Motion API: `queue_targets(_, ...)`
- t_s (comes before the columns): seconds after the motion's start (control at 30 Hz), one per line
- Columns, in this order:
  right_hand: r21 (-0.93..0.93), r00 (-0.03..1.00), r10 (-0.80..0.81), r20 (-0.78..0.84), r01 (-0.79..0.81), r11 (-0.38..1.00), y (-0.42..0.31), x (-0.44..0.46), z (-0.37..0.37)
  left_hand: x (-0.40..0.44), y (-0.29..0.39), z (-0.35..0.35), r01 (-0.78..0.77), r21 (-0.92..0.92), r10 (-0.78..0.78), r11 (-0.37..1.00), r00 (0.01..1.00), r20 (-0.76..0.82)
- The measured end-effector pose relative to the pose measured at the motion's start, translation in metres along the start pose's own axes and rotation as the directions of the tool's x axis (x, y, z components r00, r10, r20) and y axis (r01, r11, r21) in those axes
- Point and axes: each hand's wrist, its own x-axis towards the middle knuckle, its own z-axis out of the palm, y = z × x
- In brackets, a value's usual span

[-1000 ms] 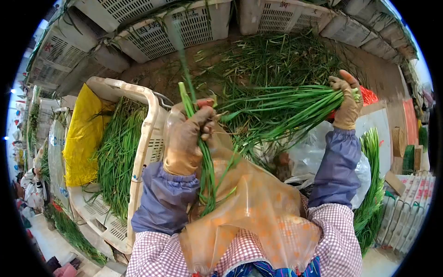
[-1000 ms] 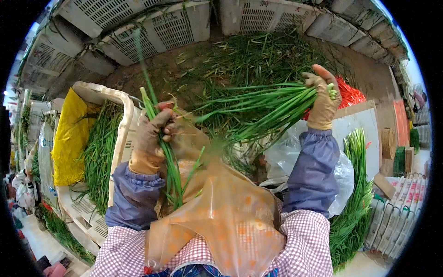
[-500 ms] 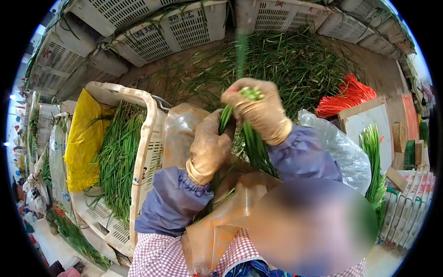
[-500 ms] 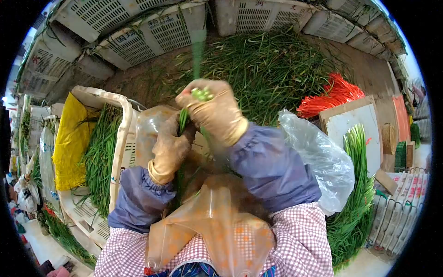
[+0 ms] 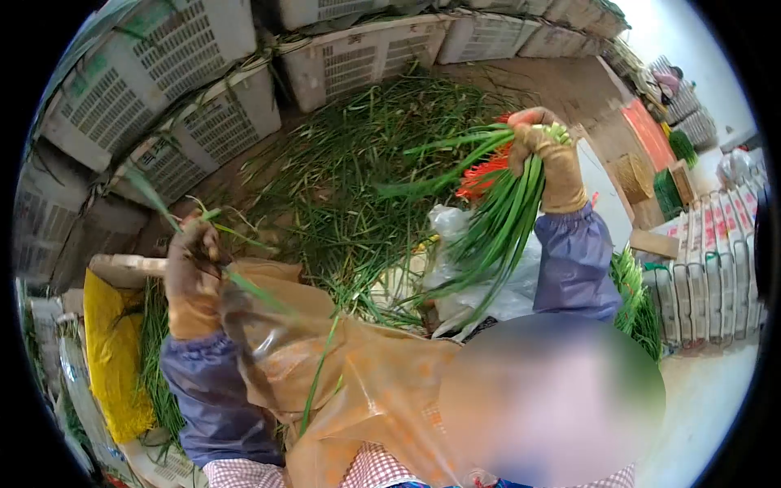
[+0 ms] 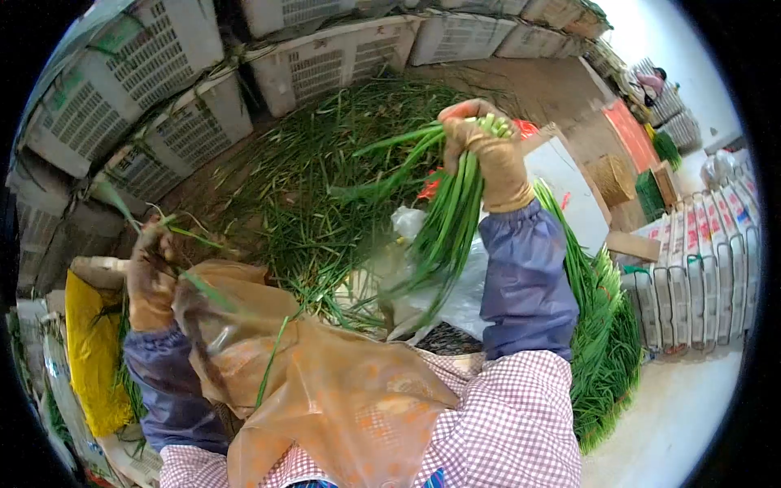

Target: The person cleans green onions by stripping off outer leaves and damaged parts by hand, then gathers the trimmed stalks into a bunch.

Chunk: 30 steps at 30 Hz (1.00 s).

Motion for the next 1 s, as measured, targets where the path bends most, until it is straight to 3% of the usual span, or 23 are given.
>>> queue_targets(0.03, 0.102, 0.999, 0.007, 0.038, -0.011, 0.995, 0.001, -0.008, -0.001, -0.004, 0.005, 0.023, -0.036, 0.050, 0.041, 0.998, 0.992, -0.119)
queue_targets(0.07, 0.099, 0.999, 0.006, 0.033, -0.009, 0.995, 0.001, -0.015, -0.001, -0.001, 0.008, 0.032, -0.041, 0.277, 0.034, 0.960, 0.999, 0.030)
queue_targets(0.1, 0.226, 0.995, 0.034, 0.098, -0.055, 0.973, 0.002, -0.021, -0.001, 0.010, 0.003, 0.033, -0.151, 0.608, 0.096, 0.780, 0.988, 0.123)
queue_targets(0.13, 0.346, 0.985, 0.051, 0.168, -0.108, 0.932, 0.003, -0.026, 0.001, 0.024, -0.009, 0.029, -0.259, 0.838, 0.120, 0.480, 0.966, 0.230)
queue_targets(0.17, 0.357, 0.981, 0.080, 0.177, -0.139, 0.924, 0.002, -0.030, 0.006, 0.036, -0.020, 0.022, -0.552, 0.823, 0.326, -0.137, 0.759, 0.563)
queue_targets(0.2, 0.377, 0.972, 0.088, 0.219, -0.168, 0.911, 0.002, -0.034, 0.009, 0.027, -0.022, 0.039, -0.635, 0.729, 0.304, -0.255, 0.663, 0.684)
queue_targets(0.23, 0.401, 0.969, 0.080, 0.233, -0.170, 0.900, 0.002, -0.037, 0.014, 0.016, -0.018, 0.058, -0.604, 0.789, 0.090, -0.114, 0.784, 0.614)
queue_targets(0.27, 0.422, 0.966, 0.072, 0.248, -0.175, 0.890, 0.004, -0.040, 0.019, 0.005, -0.016, 0.077, -0.529, 0.849, -0.142, 0.015, 0.839, 0.525)
queue_targets(0.33, 0.434, 0.954, 0.080, 0.290, -0.205, 0.877, 0.006, -0.043, 0.024, -0.012, -0.032, 0.105, -0.558, 0.759, -0.084, 0.336, 0.785, 0.614)
queue_targets(0.4, 0.446, 0.940, 0.084, 0.332, -0.235, 0.864, 0.007, -0.044, 0.031, -0.025, -0.049, 0.128, -0.704, 0.553, 0.055, 0.446, 0.638, 0.768)
queue_targets(0.47, 0.454, 0.946, 0.111, 0.306, -0.247, 0.856, 0.006, -0.046, 0.038, -0.041, -0.059, 0.143, -0.460, 0.455, -0.079, 0.763, 0.633, 0.771)
queue_targets(0.53, 0.455, 0.945, 0.102, 0.311, -0.242, 0.857, 0.008, -0.045, 0.042, -0.052, -0.065, 0.152, -0.431, 0.505, -0.127, 0.748, 0.654, 0.746)
queue_targets(0.57, 0.442, 0.941, 0.128, 0.312, -0.263, 0.858, 0.011, -0.046, 0.043, -0.051, -0.072, 0.151, -0.509, 0.421, -0.060, 0.750, 0.582, 0.811)
queue_targets(0.6, 0.429, 0.938, 0.154, 0.312, -0.283, 0.858, 0.011, -0.047, 0.044, -0.054, -0.074, 0.151, -0.573, 0.480, -0.082, 0.664, 0.582, 0.809)
queue_targets(0.73, 0.254, 0.943, 0.268, 0.195, -0.313, 0.915, 0.010, -0.050, 0.059, -0.055, -0.089, 0.149, -0.492, 0.576, -0.150, 0.653, 0.662, 0.735)
queue_targets(0.8, 0.214, 0.969, 0.221, 0.108, -0.239, 0.947, 0.013, -0.048, 0.063, -0.052, -0.097, 0.144, -0.448, 0.624, -0.172, 0.640, 0.708, 0.684)
queue_targets(0.87, 0.138, 0.984, 0.158, 0.078, -0.168, 0.976, 0.022, -0.046, 0.060, -0.042, -0.108, 0.140, -0.616, 0.488, 0.022, 0.619, 0.635, 0.772)
queue_targets(0.9, 0.212, 0.989, 0.129, 0.066, -0.140, 0.967, 0.024, -0.047, 0.063, -0.038, -0.107, 0.139, -0.749, 0.404, 0.109, 0.525, 0.530, 0.841)
queue_targets(1.0, 0.221, 0.998, 0.067, 0.018, -0.069, 0.973, 0.016, -0.048, 0.064, -0.040, -0.112, 0.142, -0.791, 0.382, 0.094, 0.478, 0.479, 0.873)
